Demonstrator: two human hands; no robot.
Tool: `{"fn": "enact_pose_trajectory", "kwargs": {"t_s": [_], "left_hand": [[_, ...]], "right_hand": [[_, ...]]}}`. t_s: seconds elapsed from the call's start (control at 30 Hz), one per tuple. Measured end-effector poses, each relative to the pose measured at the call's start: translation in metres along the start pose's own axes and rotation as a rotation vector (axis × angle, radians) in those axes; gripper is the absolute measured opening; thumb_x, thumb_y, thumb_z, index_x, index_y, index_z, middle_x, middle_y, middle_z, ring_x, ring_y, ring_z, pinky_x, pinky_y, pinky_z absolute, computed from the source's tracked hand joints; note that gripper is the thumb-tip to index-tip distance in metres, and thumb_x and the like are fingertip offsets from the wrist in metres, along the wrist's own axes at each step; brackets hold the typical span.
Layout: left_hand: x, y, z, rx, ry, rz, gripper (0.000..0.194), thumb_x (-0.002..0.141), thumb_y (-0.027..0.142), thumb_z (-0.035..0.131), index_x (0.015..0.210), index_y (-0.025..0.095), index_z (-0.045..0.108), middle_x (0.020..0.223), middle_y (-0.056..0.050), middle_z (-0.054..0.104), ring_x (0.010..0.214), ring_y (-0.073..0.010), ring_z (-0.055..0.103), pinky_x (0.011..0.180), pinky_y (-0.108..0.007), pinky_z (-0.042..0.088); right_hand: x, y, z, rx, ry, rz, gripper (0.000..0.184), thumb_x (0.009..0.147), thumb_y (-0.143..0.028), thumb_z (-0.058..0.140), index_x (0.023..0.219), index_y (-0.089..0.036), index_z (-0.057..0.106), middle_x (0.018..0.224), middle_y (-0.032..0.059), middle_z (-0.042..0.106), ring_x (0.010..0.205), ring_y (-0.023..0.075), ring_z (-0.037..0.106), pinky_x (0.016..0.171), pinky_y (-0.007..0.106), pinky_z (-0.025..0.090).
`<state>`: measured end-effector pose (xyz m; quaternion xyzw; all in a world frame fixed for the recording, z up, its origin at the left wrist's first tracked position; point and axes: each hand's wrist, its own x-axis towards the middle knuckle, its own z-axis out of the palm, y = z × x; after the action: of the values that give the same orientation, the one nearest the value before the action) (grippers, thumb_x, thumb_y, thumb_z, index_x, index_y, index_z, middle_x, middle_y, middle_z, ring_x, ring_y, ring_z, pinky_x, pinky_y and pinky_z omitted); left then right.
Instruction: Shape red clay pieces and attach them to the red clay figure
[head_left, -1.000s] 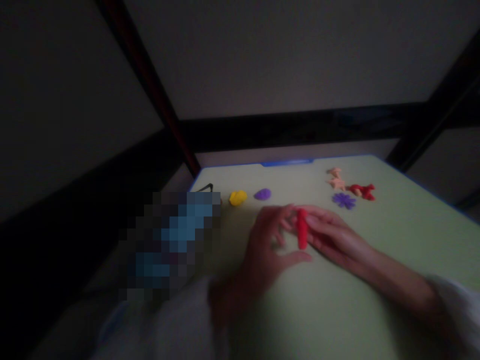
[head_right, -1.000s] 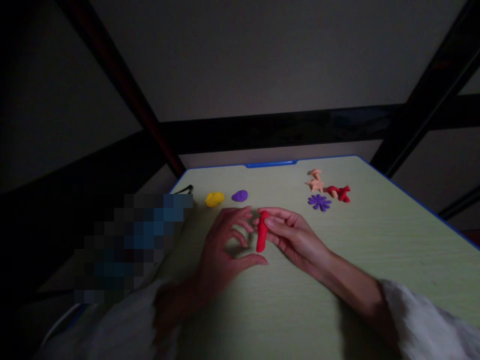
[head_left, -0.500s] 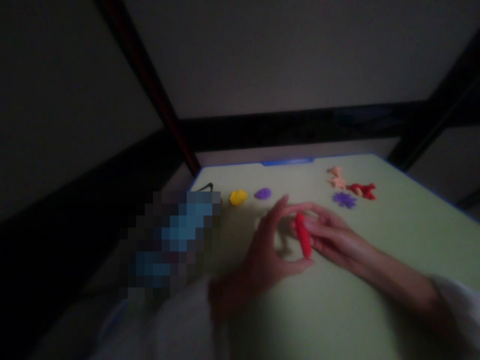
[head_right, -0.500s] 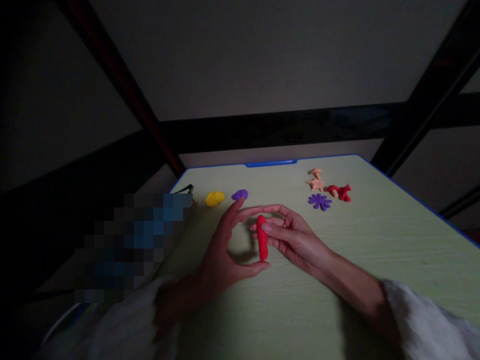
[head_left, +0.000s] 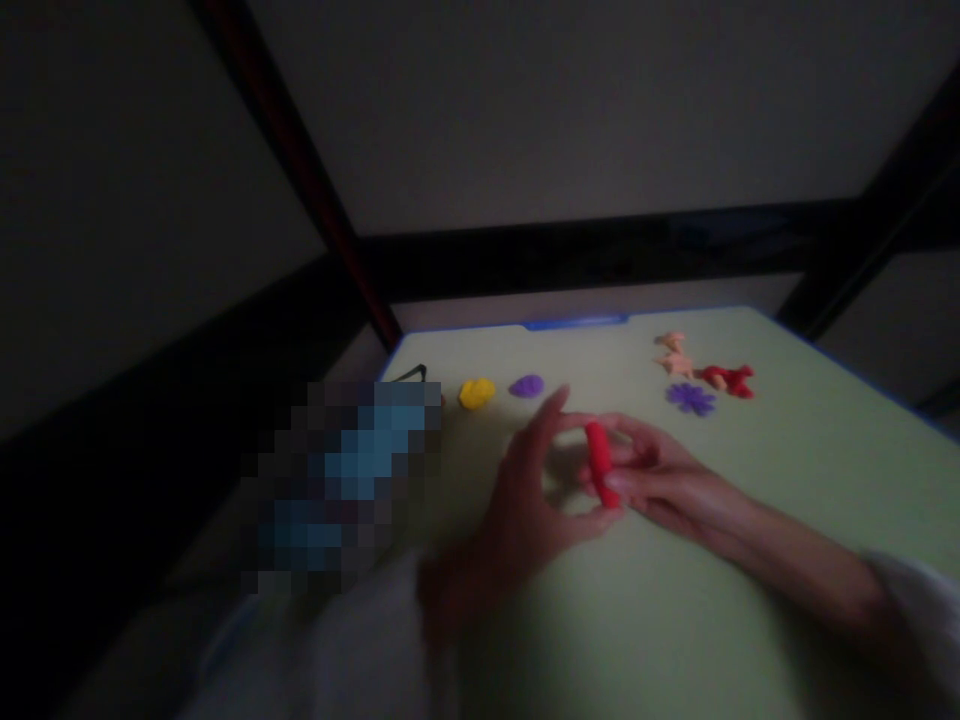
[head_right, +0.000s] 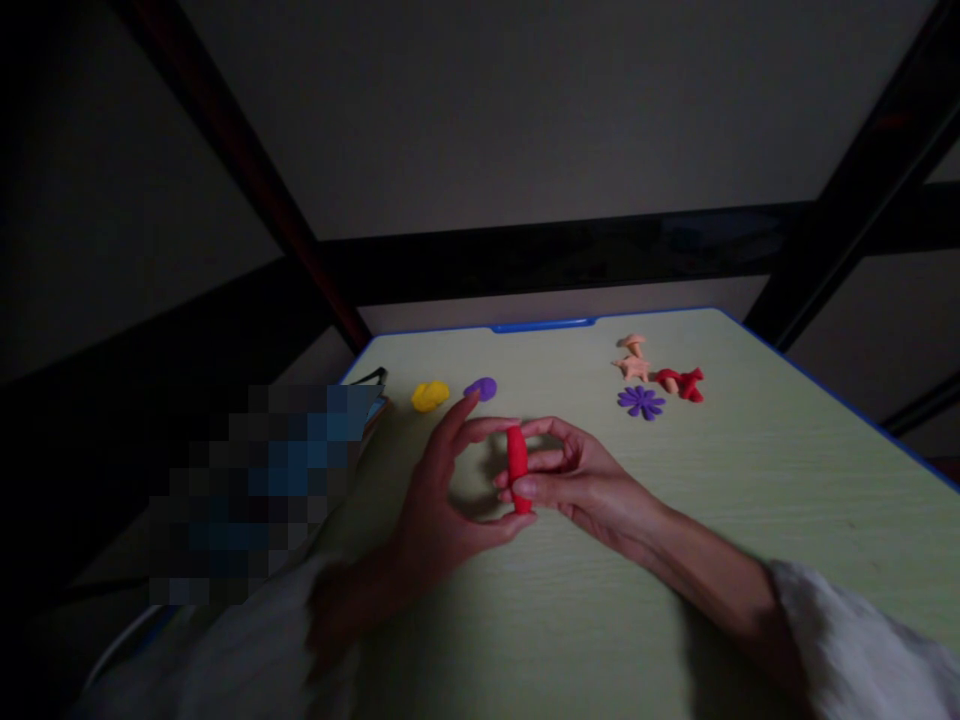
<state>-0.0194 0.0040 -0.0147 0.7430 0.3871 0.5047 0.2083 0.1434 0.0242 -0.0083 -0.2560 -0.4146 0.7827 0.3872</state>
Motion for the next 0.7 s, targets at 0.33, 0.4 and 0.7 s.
{"fn": "enact_pose_trajectory", "kwargs": {"t_s": [0.33,0.4,0.7], "left_hand": [[-0.0004,0.0007,-0.0015,0.048,0.006,-0.022,0.101,0.053,0.020,0.078,0.135,0.038,0.023,0.109,-0.001,0.062,0.101,-0.0241,0.058,0.092,-0.044,0.047],[-0.0010,-0.0004,-0.0013,0.059,0.011,-0.002,0.100,0.053,0.019,0.077,0.135,0.037,0.022,0.109,-0.001,0.062,0.100,-0.0228,0.058,0.092,-0.043,0.047],[-0.0001,0.0025,-0.0022,0.112,0.021,0.010,0.094,0.053,0.022,0.076,0.133,0.033,0.028,0.107,-0.001,0.063,0.098,-0.0208,0.060,0.092,-0.040,0.047]], "right_hand": [[-0.0005,-0.0016,0.0035,-0.008,0.017,0.018,0.045,0.063,-0.008,0.073,0.101,-0.016,0.050,0.078,0.0041,0.071,0.066,0.0116,0.067,0.058,0.019,0.050],[-0.0006,-0.0012,0.0034,-0.012,0.007,0.011,0.041,0.063,-0.008,0.072,0.098,-0.016,0.051,0.076,0.0032,0.070,0.065,0.0112,0.066,0.057,0.019,0.050],[0.0004,0.0016,0.0008,0.024,-0.063,-0.005,0.033,0.065,-0.007,0.071,0.091,-0.016,0.053,0.072,0.0016,0.070,0.064,0.0108,0.066,0.057,0.018,0.049]]}}
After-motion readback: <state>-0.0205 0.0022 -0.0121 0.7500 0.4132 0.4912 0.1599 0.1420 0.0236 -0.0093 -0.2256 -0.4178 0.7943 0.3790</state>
